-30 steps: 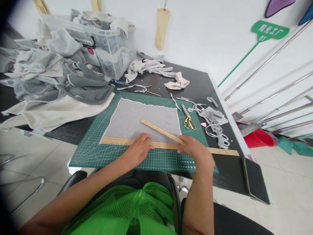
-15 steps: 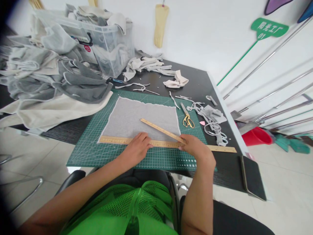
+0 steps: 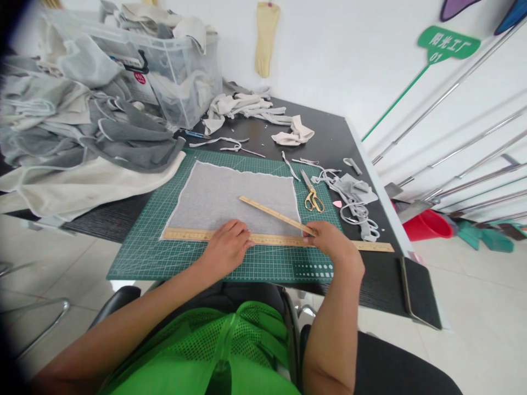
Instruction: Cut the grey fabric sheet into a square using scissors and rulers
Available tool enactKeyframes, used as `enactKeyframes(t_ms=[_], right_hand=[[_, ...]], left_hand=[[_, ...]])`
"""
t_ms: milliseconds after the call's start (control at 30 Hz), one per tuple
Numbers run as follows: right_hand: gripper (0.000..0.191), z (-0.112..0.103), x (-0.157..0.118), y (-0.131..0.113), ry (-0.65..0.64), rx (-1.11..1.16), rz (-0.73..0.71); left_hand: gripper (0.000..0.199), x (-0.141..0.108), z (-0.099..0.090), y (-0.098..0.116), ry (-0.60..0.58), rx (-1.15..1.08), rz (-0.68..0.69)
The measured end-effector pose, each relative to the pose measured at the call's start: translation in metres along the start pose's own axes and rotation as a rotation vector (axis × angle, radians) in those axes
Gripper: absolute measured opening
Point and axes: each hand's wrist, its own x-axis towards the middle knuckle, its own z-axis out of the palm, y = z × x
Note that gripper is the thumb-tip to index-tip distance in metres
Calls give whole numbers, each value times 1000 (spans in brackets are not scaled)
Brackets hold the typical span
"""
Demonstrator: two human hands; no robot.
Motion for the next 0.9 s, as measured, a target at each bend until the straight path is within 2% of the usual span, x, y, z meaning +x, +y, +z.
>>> enactKeyframes(t_ms=[300, 467, 900], right_hand=[[7, 12, 10, -16, -37, 13, -74], [11, 11, 11, -16, -52, 7, -57], [6, 10, 12, -15, -112, 31, -45]], left_hand=[[19, -1, 0, 1, -24, 54, -16], [15, 0, -1, 1, -32, 77, -26], [17, 0, -3, 0, -54, 63, -20]])
